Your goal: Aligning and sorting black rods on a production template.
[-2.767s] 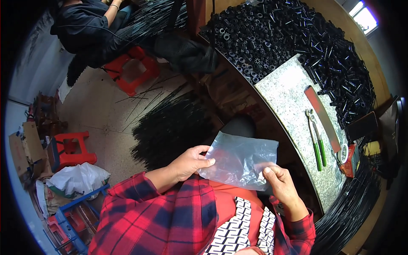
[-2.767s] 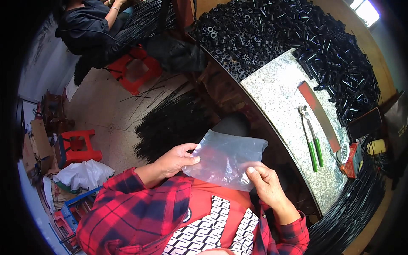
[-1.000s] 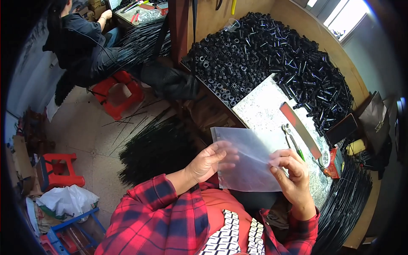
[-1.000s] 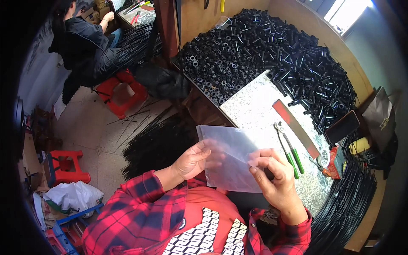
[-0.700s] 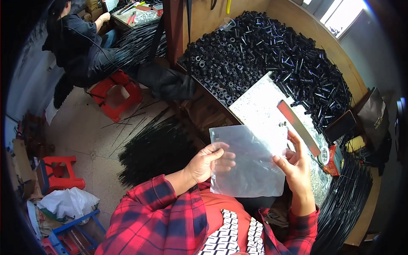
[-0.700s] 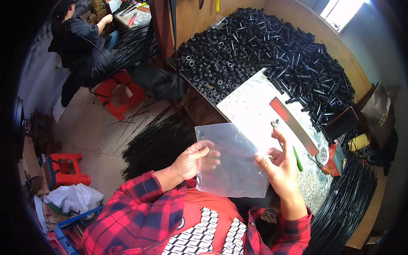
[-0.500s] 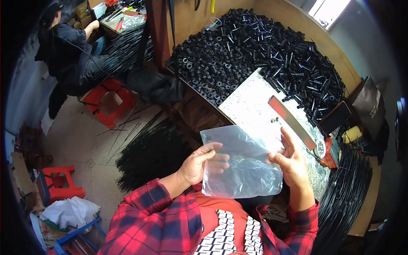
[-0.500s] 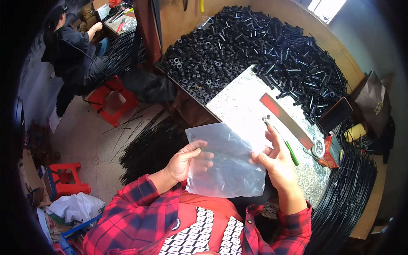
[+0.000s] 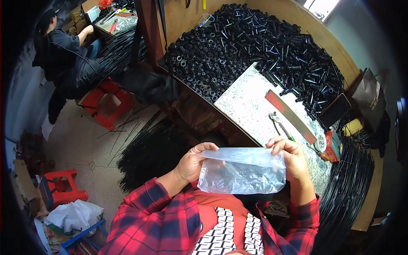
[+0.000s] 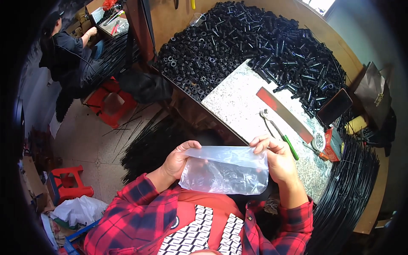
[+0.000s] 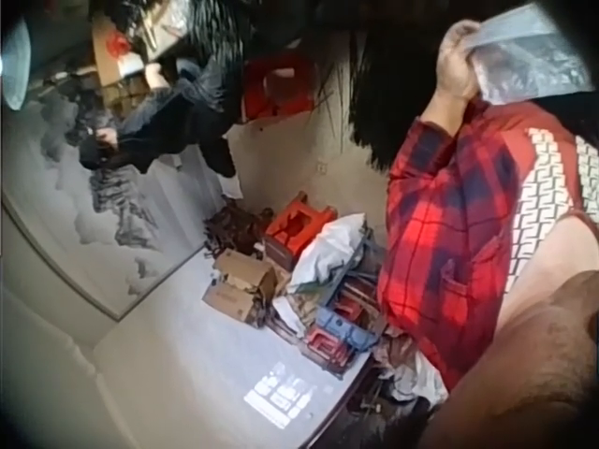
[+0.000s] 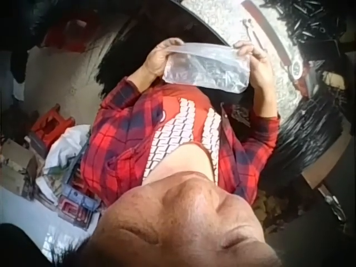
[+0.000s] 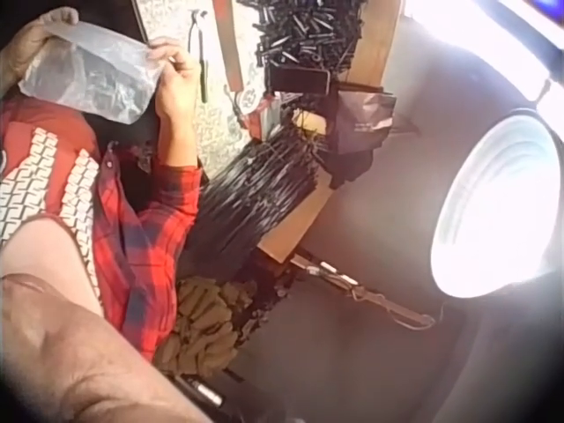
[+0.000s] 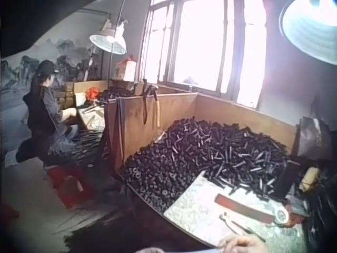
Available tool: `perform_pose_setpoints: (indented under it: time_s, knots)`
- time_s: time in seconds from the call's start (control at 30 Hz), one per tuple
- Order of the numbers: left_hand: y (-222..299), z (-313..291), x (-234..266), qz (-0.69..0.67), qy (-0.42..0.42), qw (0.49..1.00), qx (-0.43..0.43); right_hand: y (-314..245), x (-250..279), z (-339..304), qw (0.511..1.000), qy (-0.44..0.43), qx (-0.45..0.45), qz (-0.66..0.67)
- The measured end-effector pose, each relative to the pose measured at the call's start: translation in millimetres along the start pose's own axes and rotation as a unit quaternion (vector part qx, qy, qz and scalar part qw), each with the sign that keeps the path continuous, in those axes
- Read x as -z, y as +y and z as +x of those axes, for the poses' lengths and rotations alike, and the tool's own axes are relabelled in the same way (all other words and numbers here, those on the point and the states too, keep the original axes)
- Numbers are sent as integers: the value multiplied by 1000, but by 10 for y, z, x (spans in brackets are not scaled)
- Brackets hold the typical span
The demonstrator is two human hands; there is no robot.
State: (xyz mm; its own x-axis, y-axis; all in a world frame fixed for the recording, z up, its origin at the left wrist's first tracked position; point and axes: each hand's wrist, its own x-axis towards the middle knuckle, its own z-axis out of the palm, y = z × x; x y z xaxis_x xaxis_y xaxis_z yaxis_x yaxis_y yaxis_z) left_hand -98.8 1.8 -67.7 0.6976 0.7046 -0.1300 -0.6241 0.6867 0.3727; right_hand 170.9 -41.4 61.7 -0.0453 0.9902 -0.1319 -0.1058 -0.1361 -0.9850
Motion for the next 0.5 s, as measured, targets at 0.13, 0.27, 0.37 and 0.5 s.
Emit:
perform_pose_setpoints:
  time_s: [0.13, 0.27, 0.37, 0.5]
  knots:
    - [5, -24, -18, 19, -10, 999, -27, -44, -11, 11, 1000, -5, 10, -20]
    - [91, -21, -31, -6, -80, 997, 2, -133, -38, 16, 991, 1, 45, -128]
    - [168, -41, -160, -44, -85, 995, 34, -162, -49, 44, 983, 1, 70, -169]
    - [166, -48, -221, 36, -65, 997, 14, -191, -58, 66, 975, -10, 86, -205]
